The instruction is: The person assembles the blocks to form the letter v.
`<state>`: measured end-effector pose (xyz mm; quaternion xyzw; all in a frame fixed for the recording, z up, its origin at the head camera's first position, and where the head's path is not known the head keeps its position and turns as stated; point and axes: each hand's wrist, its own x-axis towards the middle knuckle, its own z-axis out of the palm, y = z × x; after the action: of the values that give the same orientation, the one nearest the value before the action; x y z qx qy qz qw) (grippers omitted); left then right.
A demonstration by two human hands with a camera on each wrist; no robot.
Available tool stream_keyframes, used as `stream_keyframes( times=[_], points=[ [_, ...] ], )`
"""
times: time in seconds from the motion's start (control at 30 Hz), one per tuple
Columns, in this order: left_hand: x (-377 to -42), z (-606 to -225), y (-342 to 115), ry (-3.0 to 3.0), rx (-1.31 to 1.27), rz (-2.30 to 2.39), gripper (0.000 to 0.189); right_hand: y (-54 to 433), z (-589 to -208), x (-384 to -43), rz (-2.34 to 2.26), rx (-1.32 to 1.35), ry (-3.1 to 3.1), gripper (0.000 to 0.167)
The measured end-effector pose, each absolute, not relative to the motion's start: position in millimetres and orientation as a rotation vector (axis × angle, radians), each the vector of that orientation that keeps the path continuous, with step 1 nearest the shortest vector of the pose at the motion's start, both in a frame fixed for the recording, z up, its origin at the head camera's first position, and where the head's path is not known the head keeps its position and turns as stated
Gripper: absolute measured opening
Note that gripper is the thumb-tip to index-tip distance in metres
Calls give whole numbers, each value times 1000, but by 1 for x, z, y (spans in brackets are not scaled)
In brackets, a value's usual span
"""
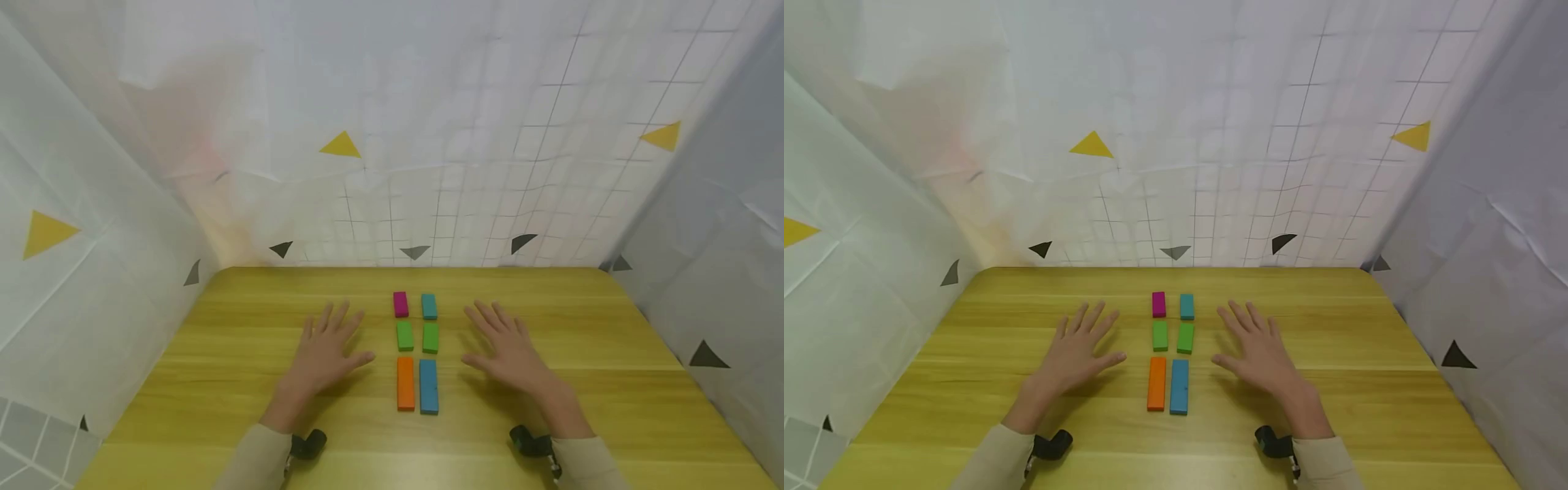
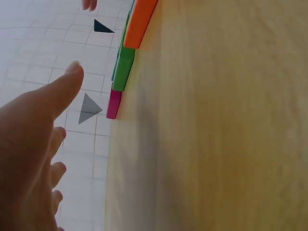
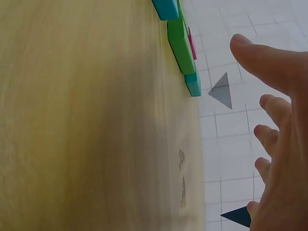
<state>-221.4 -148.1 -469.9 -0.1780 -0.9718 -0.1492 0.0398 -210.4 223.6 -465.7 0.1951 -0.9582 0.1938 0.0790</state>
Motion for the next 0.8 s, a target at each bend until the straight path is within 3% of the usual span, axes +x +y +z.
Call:
stream_keyframes(
  times=[0.8],
  points=[
    [-208,-473,-126,-2961,-792,-425,87,199,-466,-196,584,732,-2891,91]
  ],
)
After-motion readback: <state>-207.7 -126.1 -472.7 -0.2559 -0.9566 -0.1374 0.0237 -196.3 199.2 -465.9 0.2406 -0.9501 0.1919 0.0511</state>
